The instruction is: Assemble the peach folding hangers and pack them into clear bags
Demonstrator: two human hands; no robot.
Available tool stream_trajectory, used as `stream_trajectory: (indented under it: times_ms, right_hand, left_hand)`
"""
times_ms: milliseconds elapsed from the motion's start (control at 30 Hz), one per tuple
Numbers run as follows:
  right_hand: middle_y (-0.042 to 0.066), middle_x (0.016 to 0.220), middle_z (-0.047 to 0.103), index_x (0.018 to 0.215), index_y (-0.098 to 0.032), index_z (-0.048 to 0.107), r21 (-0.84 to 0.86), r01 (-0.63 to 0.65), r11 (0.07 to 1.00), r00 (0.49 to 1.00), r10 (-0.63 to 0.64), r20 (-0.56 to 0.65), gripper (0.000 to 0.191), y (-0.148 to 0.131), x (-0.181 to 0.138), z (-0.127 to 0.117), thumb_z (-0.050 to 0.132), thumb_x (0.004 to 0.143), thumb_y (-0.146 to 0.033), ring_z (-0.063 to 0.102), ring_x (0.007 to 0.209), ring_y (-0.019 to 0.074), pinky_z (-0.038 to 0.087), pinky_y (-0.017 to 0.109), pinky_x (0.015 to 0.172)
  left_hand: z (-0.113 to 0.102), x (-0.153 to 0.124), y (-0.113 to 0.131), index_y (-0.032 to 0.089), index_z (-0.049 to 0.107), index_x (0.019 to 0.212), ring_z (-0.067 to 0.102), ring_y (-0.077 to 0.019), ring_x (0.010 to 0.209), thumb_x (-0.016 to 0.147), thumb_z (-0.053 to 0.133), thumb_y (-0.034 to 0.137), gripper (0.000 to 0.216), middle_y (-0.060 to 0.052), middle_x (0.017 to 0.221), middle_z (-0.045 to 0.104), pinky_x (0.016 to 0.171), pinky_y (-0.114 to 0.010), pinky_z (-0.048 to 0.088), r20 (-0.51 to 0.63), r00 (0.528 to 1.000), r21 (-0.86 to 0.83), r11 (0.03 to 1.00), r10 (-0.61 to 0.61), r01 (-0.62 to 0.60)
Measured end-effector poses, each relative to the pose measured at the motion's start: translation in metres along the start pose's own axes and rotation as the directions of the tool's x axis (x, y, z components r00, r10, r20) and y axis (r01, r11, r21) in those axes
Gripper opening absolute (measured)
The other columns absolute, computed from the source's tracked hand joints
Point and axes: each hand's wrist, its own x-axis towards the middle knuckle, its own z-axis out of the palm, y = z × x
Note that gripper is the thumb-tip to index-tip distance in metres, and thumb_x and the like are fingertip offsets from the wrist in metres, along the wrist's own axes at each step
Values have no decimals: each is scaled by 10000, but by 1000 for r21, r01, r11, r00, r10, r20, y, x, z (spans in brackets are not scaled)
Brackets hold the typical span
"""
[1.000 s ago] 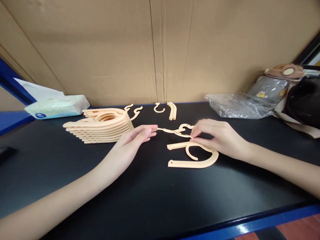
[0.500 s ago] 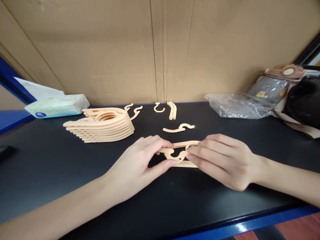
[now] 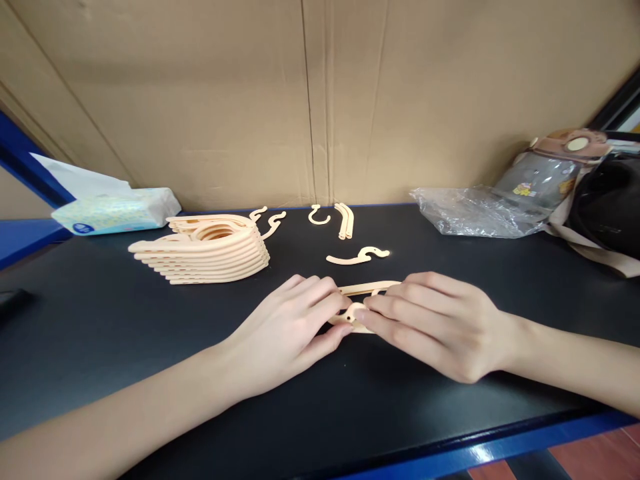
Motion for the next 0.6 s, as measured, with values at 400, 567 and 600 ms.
stream_trajectory:
  times_ms: [400, 567, 600]
  right_hand:
    - [42, 778, 664, 869, -136, 683, 105, -178, 979, 952, 144, 270, 261, -7, 0, 10, 492, 979, -277, 582, 739, 179, 414, 329, 640]
    - [43, 806, 628, 862, -136, 653, 160, -73, 984, 962, 27, 272, 191, -8, -5, 10, 496, 966, -170, 537, 731, 176, 404, 324, 668]
    - [44, 812, 624, 869, -131, 646, 173, -57, 983, 964, 9, 266, 175, -8, -6, 10, 500, 961, -159, 530, 721, 174, 405, 323, 665]
  left_hand:
    - [-6, -1, -10, 186, 550, 965, 574, -164, 972, 1022, 352, 252, 216, -50, 1139, 589, 826, -301, 450, 1, 992, -98, 987, -124, 124]
    - [-4, -3, -10, 187, 570, 1002, 581, -163, 1066, 1017, 382, 253, 200, -47, 1239, 584, 891, -292, 464, 27, 996, -137, 986, -87, 90]
    - [-4, -3, -10, 186, 572, 1004, 582, -162, 1067, 1017, 384, 254, 200, -45, 1238, 588, 891, -292, 466, 28, 996, -140, 986, -85, 88]
